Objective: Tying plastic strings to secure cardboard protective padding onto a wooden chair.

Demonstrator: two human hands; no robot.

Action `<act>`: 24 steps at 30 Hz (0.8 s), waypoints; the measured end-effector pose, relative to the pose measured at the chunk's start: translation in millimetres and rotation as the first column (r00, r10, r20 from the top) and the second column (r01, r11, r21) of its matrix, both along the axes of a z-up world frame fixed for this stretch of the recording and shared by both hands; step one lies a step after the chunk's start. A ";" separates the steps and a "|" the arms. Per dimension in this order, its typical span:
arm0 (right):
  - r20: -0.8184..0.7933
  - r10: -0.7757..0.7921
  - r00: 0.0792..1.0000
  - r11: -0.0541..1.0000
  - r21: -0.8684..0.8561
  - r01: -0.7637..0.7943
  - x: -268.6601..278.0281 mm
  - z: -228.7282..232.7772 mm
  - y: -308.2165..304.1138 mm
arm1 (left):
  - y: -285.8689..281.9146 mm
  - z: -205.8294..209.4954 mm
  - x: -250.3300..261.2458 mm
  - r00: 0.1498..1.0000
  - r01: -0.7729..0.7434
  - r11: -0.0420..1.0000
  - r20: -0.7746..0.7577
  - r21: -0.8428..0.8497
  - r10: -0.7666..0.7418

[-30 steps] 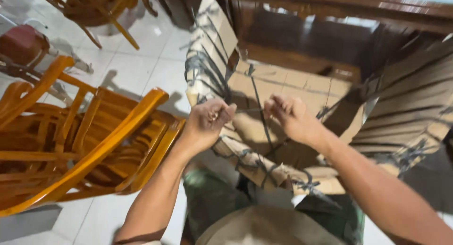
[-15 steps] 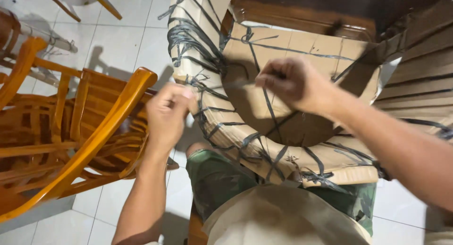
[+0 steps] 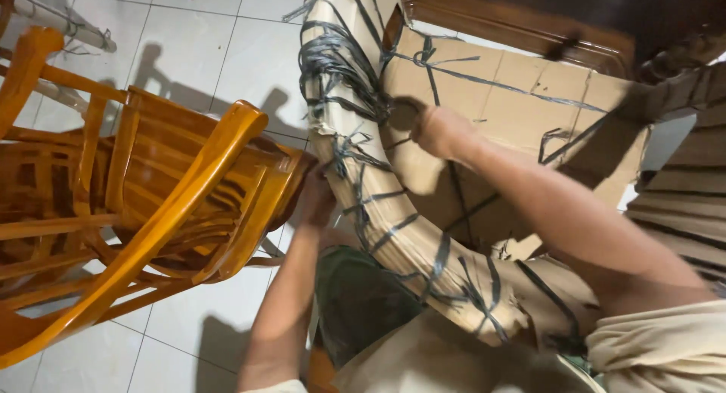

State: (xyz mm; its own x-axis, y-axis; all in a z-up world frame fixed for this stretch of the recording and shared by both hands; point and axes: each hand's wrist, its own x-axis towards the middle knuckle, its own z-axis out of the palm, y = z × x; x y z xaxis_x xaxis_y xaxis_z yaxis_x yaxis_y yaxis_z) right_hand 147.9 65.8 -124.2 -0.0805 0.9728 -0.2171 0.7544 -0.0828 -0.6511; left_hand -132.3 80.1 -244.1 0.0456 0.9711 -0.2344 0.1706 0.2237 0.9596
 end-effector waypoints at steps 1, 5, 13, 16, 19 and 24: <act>0.152 -0.036 0.988 0.994 -0.101 0.052 -1.6 -49.9 16.6 | 2.9 -1.7 3.3 0.999 0.021 1.000 -0.031 -0.002 -0.021; 0.235 -0.060 0.970 0.961 -0.249 0.119 -14.4 -111.5 34.4 | 19.0 -8.3 25.4 0.983 0.106 0.994 -0.149 -0.025 -0.109; 0.122 -0.013 0.992 0.959 -0.280 0.046 -38.4 -105.1 36.2 | 40.5 -3.7 40.3 0.905 0.241 0.969 -0.347 -0.062 -0.247; 0.147 -0.025 0.989 0.956 -0.285 0.066 -33.4 -97.1 31.3 | 34.2 6.0 19.0 0.853 0.301 0.951 -0.428 -0.066 -0.299; 0.165 -0.036 0.986 0.955 -0.285 0.082 -28.0 -85.6 27.4 | 43.1 22.2 0.3 0.789 0.355 0.932 -0.512 -0.073 -0.340; 0.241 -0.044 0.970 0.962 -0.252 0.107 -2.8 -56.9 27.9 | 43.4 84.0 -31.5 0.677 0.420 0.902 -0.629 -0.098 -0.383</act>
State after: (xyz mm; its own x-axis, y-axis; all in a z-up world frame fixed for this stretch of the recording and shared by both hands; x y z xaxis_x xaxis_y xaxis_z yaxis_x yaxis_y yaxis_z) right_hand 145.1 93.7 -181.0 0.0735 0.8805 -0.4684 0.8661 -0.2892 -0.4076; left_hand -163.8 123.5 -160.1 0.2964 0.9051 -0.3050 0.7900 -0.0528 0.6108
